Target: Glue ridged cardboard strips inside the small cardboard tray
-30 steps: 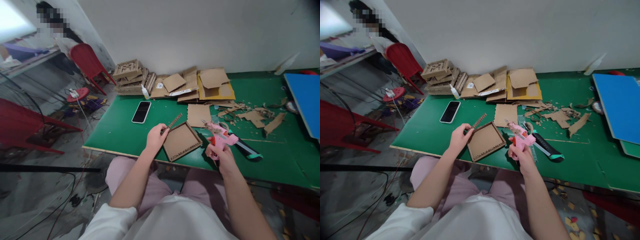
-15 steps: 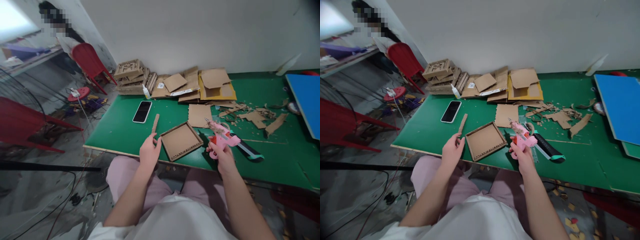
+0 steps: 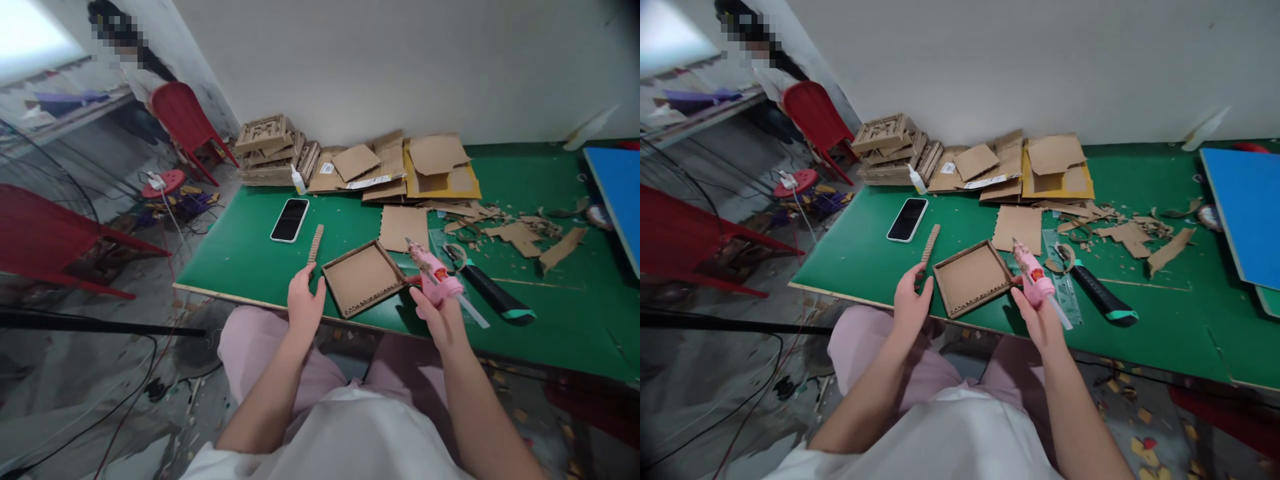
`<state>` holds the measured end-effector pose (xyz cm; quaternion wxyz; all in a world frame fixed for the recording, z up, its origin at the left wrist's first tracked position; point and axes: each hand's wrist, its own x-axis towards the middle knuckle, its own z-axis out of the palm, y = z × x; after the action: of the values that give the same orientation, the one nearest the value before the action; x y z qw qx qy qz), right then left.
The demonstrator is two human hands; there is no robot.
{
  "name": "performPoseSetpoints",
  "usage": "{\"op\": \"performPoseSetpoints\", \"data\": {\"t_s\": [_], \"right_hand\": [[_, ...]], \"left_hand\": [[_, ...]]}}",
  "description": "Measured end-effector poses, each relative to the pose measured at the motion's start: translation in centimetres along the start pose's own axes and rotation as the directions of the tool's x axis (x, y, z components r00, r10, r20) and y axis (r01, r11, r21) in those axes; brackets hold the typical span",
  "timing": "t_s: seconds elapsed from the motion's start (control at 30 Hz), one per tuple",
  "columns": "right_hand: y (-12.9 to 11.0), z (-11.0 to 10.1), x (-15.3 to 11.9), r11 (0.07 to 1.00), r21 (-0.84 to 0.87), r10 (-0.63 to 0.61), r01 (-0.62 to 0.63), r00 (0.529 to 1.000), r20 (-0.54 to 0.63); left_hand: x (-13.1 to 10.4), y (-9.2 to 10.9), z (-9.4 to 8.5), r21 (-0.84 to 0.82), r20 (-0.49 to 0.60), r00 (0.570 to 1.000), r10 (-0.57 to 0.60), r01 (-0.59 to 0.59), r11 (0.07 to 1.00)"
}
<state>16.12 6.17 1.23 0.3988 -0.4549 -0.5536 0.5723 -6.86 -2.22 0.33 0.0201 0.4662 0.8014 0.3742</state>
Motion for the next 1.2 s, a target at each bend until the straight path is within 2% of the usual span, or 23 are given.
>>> {"op": "performPoseSetpoints", "data": {"t_s": [0.1, 0.2, 0.37, 0.5, 0.57, 0.83, 1.0, 1.2], "right_hand": [[-1.1, -0.5, -0.2, 0.999, -0.02, 0.025, -0.025, 0.999, -0.038], [-2.1, -0.3, -0.6, 1.0, 0.021, 0.01, -0.01, 1.0, 0.01], [-3.7, 1.1, -2.0, 0.996, -0.038, 0.09, -0.085, 0.979, 0.185], [-4.5, 2.3, -1.9, 0.96, -0.272, 0.162, -0.059, 0.914, 0.373], [-4.5, 2.8, -1.3, 0.941, -0.334, 0.192, -0.045, 0.886, 0.422], [-4.6, 4.7, 0.3, 0.938, -0.343, 0.212, -0.042, 0.854, 0.475], [-4.1, 5.2, 0.7, 0.893, -0.45, 0.283, -0.022, 0.805, 0.522], [-4.1, 6.2, 1.0, 0.925, -0.368, 0.305, -0.097, 0.765, 0.567]], "left_hand": [[1.0, -0.3, 0.8, -0.028, 0.001, 1.0, 0.03, -0.03, 0.999], [1.5, -0.2, 1.2, -0.023, 0.018, 0.996, 0.084, -0.084, 0.996], [0.8, -0.3, 0.6, 0.016, 0.045, 0.994, 0.098, -0.099, 0.995], [-0.1, -0.8, 0.0, 0.02, 0.019, 0.996, 0.082, -0.083, 0.996], [-0.3, -1.0, -0.2, -0.015, 0.017, 0.997, 0.072, -0.071, 0.997], [-0.6, -1.7, -0.5, -0.07, 0.002, 0.997, 0.078, -0.078, 0.995], [-0.7, -1.9, -0.5, -0.07, 0.013, 0.997, 0.075, -0.074, 0.995], [-0.7, -1.9, -0.7, -0.076, 0.035, 0.997, 0.074, -0.072, 0.995]]}}
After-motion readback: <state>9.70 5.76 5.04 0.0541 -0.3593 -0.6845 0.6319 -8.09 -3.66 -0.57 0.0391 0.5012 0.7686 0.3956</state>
